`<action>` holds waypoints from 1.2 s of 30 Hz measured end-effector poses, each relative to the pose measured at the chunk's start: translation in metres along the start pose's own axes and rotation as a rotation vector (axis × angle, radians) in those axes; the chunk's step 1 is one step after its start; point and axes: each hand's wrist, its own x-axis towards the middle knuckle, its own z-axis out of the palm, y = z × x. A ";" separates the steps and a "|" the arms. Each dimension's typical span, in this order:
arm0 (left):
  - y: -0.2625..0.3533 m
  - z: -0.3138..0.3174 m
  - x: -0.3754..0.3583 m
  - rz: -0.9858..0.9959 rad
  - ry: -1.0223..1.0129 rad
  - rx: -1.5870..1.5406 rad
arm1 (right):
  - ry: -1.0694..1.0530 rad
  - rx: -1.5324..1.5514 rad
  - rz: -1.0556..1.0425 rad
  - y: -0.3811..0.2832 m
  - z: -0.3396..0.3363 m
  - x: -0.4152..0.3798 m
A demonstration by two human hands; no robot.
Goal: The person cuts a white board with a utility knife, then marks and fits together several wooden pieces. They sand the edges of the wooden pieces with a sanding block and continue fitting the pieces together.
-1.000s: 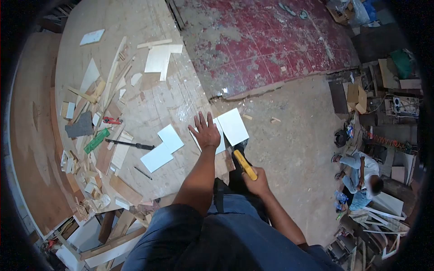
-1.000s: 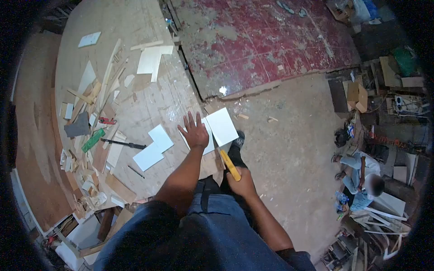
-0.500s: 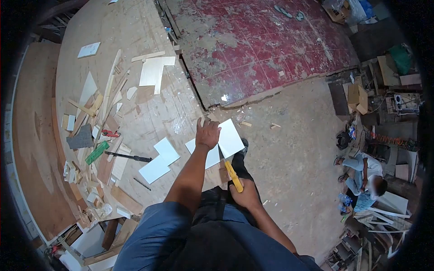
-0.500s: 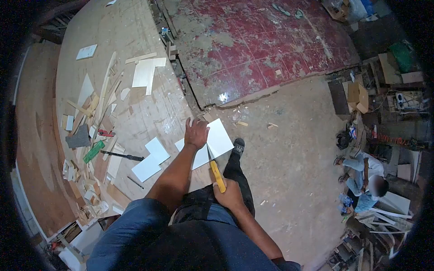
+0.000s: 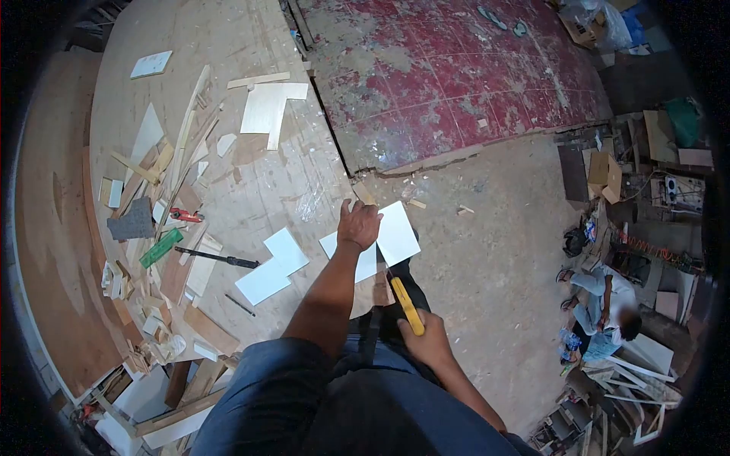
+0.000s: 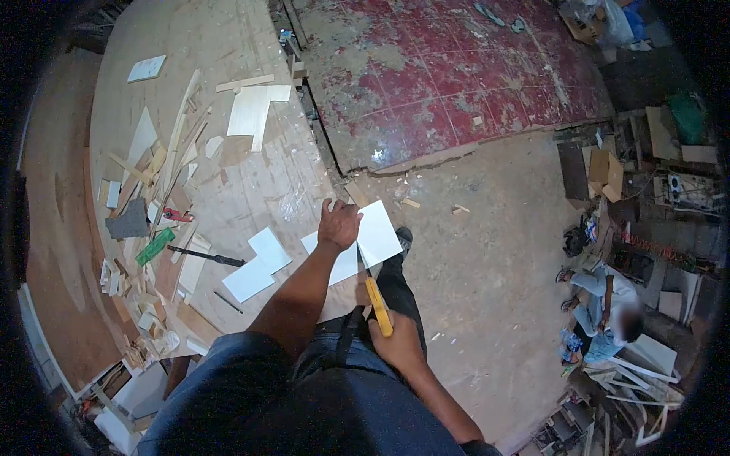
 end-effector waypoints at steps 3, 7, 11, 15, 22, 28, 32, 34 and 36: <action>0.002 -0.001 -0.003 -0.007 0.003 -0.019 | 0.006 -0.001 0.025 0.003 -0.007 -0.019; -0.004 0.009 0.000 0.010 -0.011 0.049 | 0.100 0.146 0.009 0.034 0.026 0.037; 0.000 0.001 -0.002 0.006 -0.023 0.027 | 0.101 0.107 -0.029 0.043 0.036 0.051; -0.001 -0.005 0.007 0.015 0.020 0.035 | 0.094 0.012 -0.092 0.035 0.009 0.001; -0.003 0.006 0.005 -0.001 0.030 0.088 | 0.051 0.103 -0.016 0.051 0.022 0.043; 0.003 0.006 -0.002 0.010 0.042 0.007 | 0.046 0.051 -0.013 0.040 0.000 -0.036; 0.003 0.010 -0.004 0.027 0.057 0.134 | 0.046 0.110 -0.023 0.055 0.023 0.004; 0.000 0.004 0.004 0.021 0.079 0.109 | 0.093 0.114 -0.078 0.068 0.034 0.039; 0.003 0.010 -0.009 0.033 0.061 0.077 | 0.045 0.158 -0.008 0.066 0.017 0.029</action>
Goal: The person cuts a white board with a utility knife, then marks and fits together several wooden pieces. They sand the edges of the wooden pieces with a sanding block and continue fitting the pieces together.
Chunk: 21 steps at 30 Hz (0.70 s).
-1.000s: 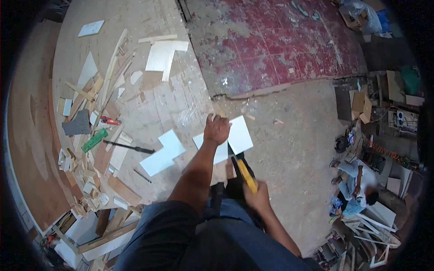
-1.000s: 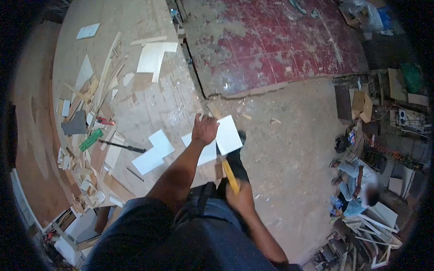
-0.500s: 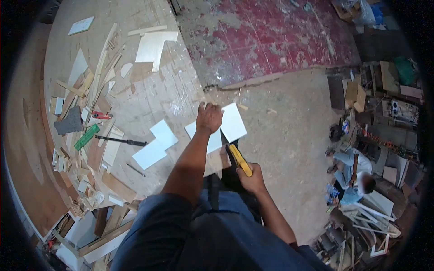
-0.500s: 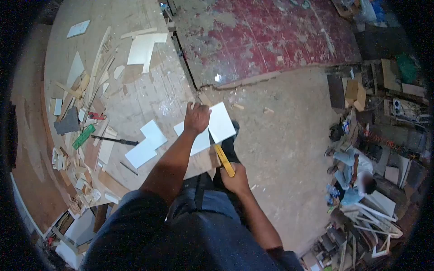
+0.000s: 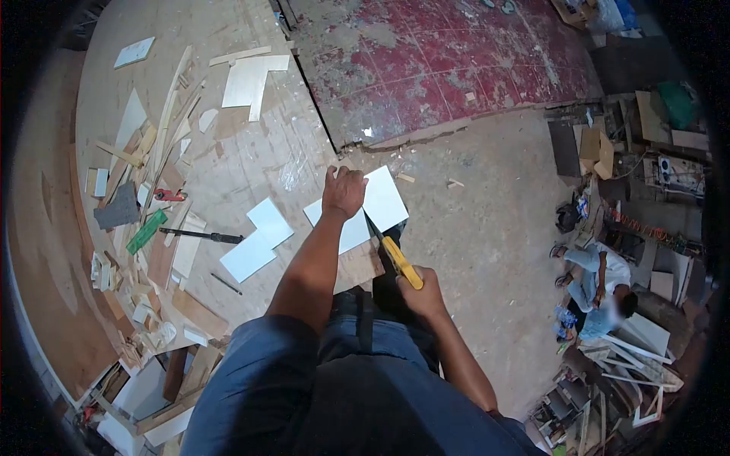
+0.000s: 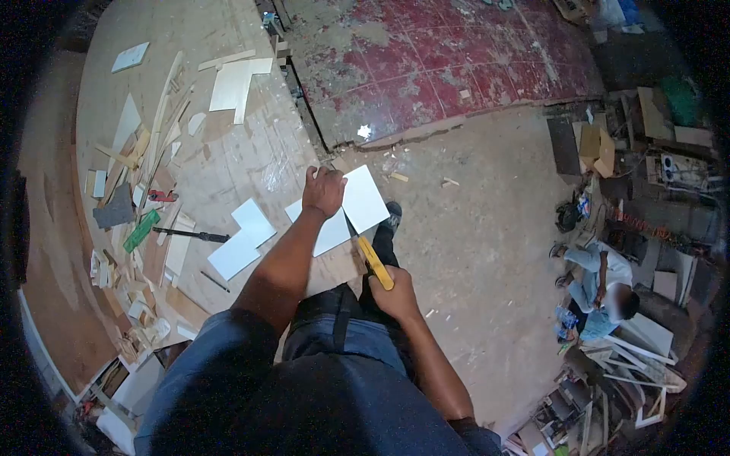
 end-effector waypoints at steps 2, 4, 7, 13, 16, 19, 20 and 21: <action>-0.001 0.000 0.005 -0.009 0.026 -0.045 | 0.008 -0.065 -0.052 -0.028 -0.012 -0.041; 0.000 0.001 0.006 -0.001 0.020 -0.043 | 0.018 -0.131 -0.076 -0.040 -0.025 -0.074; -0.002 -0.004 0.010 -0.022 0.022 -0.023 | -0.052 -0.111 0.041 -0.043 -0.035 -0.064; -0.003 0.009 0.003 0.038 0.154 -0.009 | -0.037 -0.081 0.002 -0.043 -0.018 -0.023; -0.004 0.006 0.005 0.025 0.072 -0.033 | -0.063 -0.097 0.010 -0.065 -0.034 -0.064; -0.001 -0.003 0.005 0.017 0.020 -0.048 | -0.030 -0.152 0.061 -0.036 -0.002 -0.023; -0.002 0.008 0.006 0.011 0.029 -0.045 | 0.006 -0.224 0.085 -0.028 0.015 0.006; -0.005 0.031 0.002 0.041 0.124 0.001 | 0.003 -0.220 0.085 -0.009 0.019 0.008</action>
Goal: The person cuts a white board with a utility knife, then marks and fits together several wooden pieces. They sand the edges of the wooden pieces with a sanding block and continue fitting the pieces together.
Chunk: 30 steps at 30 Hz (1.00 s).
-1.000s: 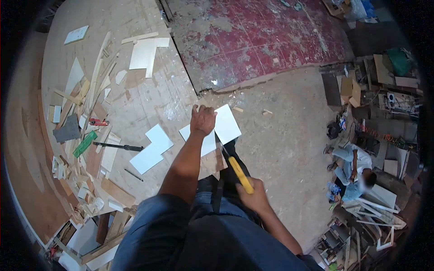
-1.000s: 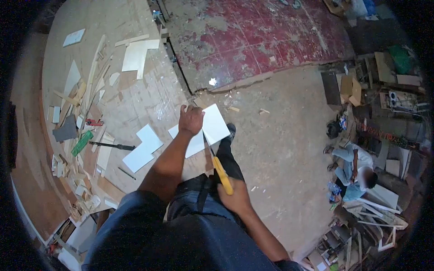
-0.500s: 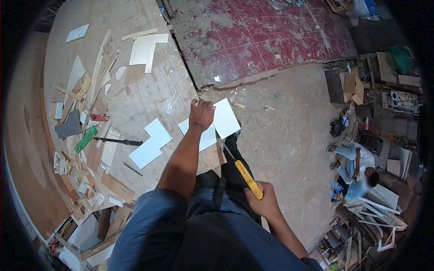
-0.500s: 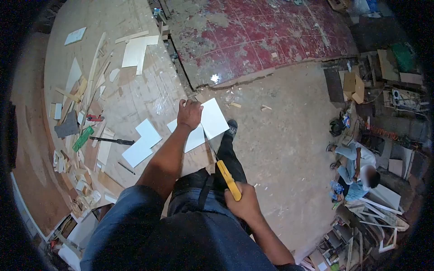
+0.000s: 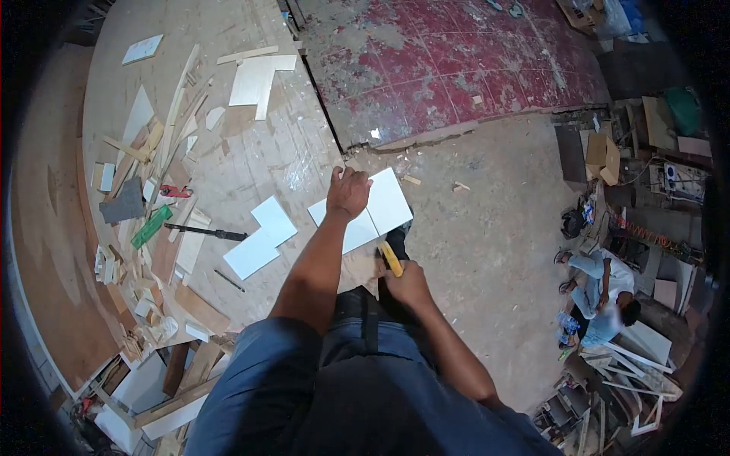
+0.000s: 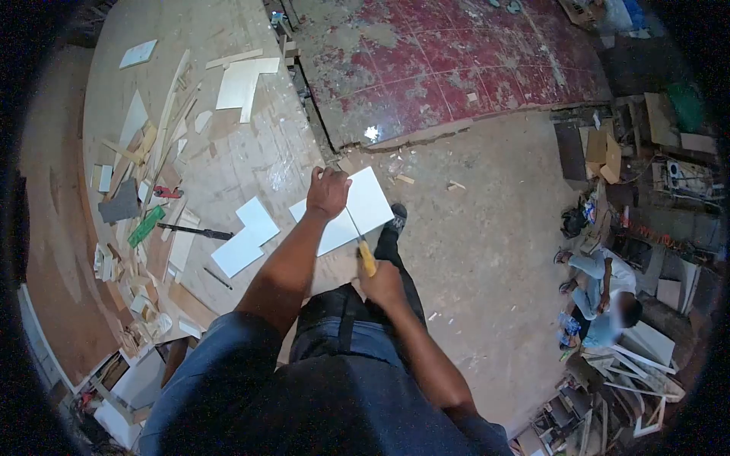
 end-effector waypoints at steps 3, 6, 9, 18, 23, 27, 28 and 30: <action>0.001 -0.035 0.009 -0.013 -0.088 0.060 | -0.009 0.030 -0.039 0.033 -0.018 -0.007; 0.001 -0.025 0.006 0.001 -0.059 -0.011 | -0.013 0.002 0.045 0.019 -0.076 -0.053; 0.003 -0.030 0.006 -0.038 -0.087 -0.003 | 0.113 -0.167 0.133 0.055 -0.092 -0.054; 0.003 -0.028 0.005 -0.021 -0.002 -0.020 | -0.009 -0.661 0.387 0.340 -0.064 -0.057; 0.007 -0.036 -0.003 0.017 0.100 0.037 | -0.410 -0.240 0.845 0.463 -0.071 -0.078; 0.009 -0.028 -0.005 0.081 0.201 0.137 | -0.419 -0.027 0.823 0.461 -0.110 -0.042; 0.010 -0.027 -0.007 0.109 0.191 0.188 | -0.414 -0.034 0.806 0.513 -0.129 -0.039; 0.015 -0.030 -0.012 0.108 0.230 0.235 | -0.570 -0.378 0.200 0.541 -0.124 0.059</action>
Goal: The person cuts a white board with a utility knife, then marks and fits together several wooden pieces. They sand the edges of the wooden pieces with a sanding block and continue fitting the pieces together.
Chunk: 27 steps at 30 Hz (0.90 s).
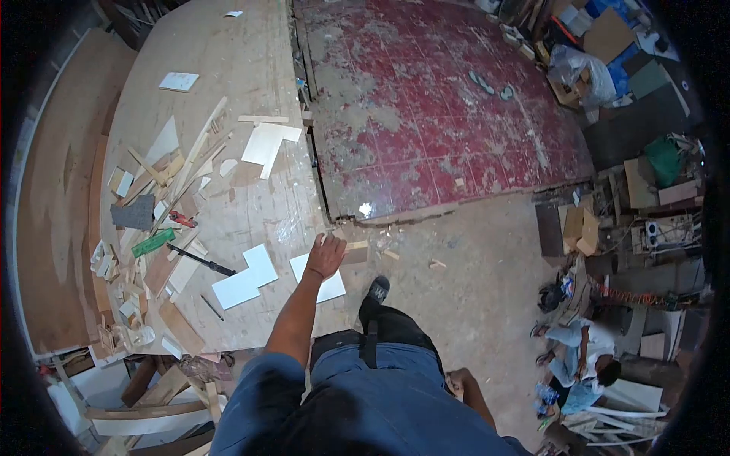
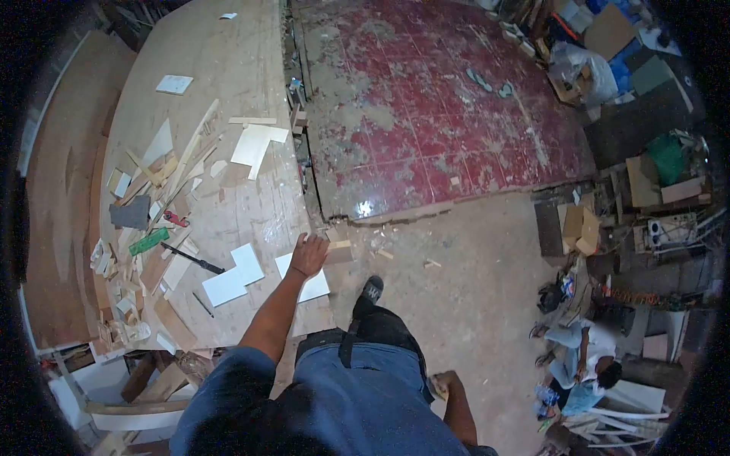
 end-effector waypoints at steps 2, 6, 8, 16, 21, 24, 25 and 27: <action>0.004 0.008 -0.002 0.046 0.020 0.091 | 0.291 0.111 0.178 -0.076 -0.074 -0.024; 0.029 0.010 0.007 0.001 0.054 0.153 | 0.795 -0.017 0.094 -0.210 -0.185 -0.090; 0.053 0.008 0.016 -0.017 0.060 -0.023 | 0.902 0.017 -0.023 -0.227 -0.222 -0.089; 0.108 0.011 -0.012 -0.251 -0.019 -0.464 | 0.863 -0.068 -0.073 -0.257 -0.269 -0.083; 0.072 0.005 -0.053 -0.211 -0.105 -0.386 | 0.686 -0.084 -0.012 -0.200 -0.247 -0.044; 0.075 -0.027 -0.043 -0.262 -0.043 -0.423 | 0.649 -0.186 0.026 -0.138 -0.225 -0.006; 0.078 -0.037 -0.039 -0.375 0.089 -0.473 | 0.629 -0.164 0.062 -0.129 -0.217 -0.004; 0.084 -0.043 -0.034 -0.549 0.352 -0.548 | 0.597 -0.145 0.089 -0.135 -0.210 -0.008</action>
